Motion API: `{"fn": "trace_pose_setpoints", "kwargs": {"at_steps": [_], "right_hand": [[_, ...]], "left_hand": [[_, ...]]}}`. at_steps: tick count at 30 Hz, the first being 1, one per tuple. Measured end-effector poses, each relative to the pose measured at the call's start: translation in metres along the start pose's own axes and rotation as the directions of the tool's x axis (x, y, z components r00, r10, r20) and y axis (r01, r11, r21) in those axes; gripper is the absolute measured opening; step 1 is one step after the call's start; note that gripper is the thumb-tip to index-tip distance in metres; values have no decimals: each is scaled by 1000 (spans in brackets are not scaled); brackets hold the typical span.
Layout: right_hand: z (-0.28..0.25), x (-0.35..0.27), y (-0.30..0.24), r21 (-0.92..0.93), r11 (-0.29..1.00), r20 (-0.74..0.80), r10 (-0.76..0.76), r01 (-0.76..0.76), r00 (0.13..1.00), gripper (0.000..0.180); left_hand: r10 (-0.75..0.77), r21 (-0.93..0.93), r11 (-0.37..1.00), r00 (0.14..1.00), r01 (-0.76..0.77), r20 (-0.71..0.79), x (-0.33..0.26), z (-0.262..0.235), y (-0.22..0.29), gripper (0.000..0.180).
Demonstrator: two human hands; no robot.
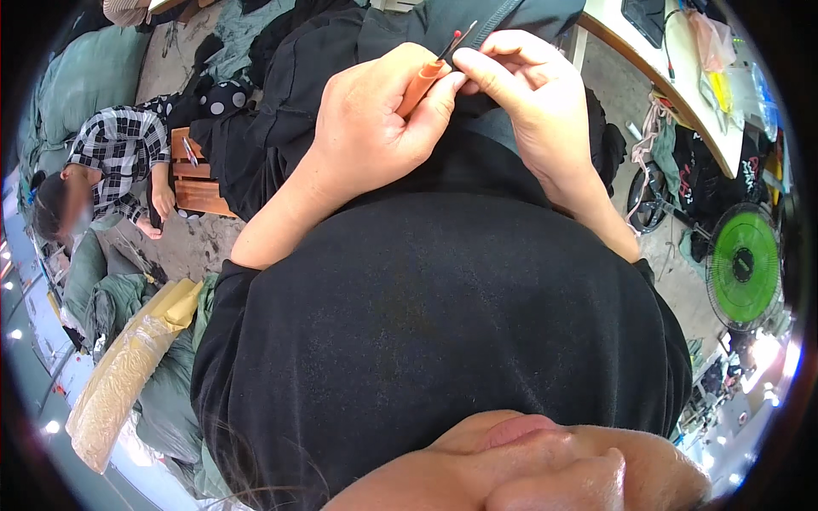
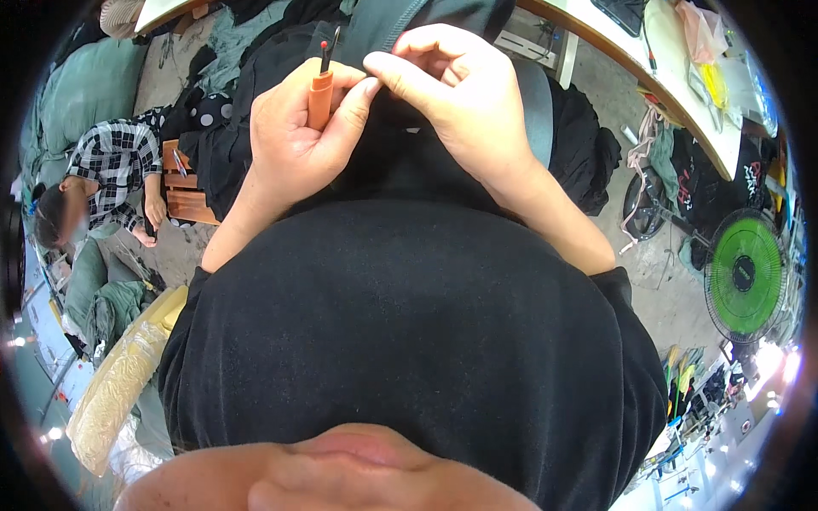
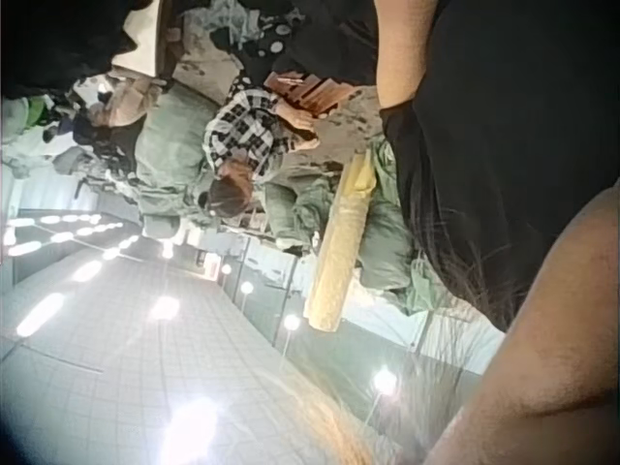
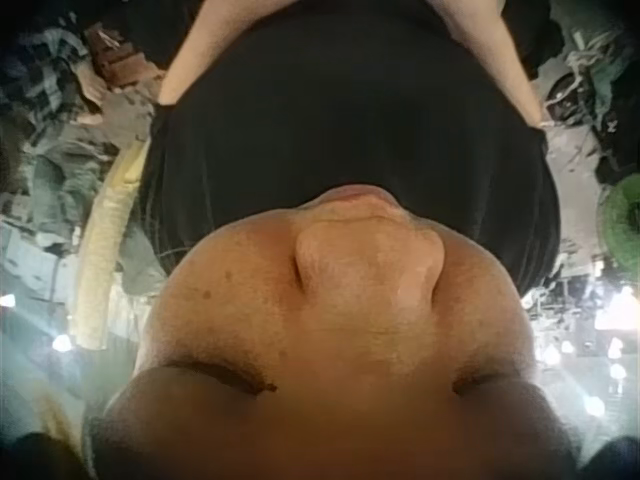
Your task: The person uses a seam ripper to cut and unpick stitches along the seam of a black garment, turning and opening the fabric by hand.
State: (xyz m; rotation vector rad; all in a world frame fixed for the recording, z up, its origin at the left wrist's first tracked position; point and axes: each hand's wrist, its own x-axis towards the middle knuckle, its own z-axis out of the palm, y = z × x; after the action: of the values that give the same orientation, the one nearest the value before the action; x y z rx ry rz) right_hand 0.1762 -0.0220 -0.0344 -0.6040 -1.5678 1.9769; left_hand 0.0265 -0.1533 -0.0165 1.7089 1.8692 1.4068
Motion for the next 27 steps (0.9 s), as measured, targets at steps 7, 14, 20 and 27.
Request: {"fn": "trace_pose_setpoints", "kwargs": {"at_steps": [7, 14, 20, 27], "right_hand": [[8, -1, 11, 73, 992, -12, -101, 101, 995, 14], [4, -6, 15, -26, 986, -10, -167, 166, 986, 14], [4, -4, 19, -138, 960, -16, -249, 244, 968, 11], [5, -4, 18, -167, 956, -20, -246, 239, 969, 11]], "left_hand": [[-136, -38, 989, 987, 139, 80, -12, -7, 4, 14], [-92, -26, 995, 992, 95, 86, -19, -3, 1, 8], [-91, 17, 996, 990, 90, 103, -20, -2, 0, 9], [-118, 7, 993, 989, 118, 87, -18, 1, 2, 10]]}}
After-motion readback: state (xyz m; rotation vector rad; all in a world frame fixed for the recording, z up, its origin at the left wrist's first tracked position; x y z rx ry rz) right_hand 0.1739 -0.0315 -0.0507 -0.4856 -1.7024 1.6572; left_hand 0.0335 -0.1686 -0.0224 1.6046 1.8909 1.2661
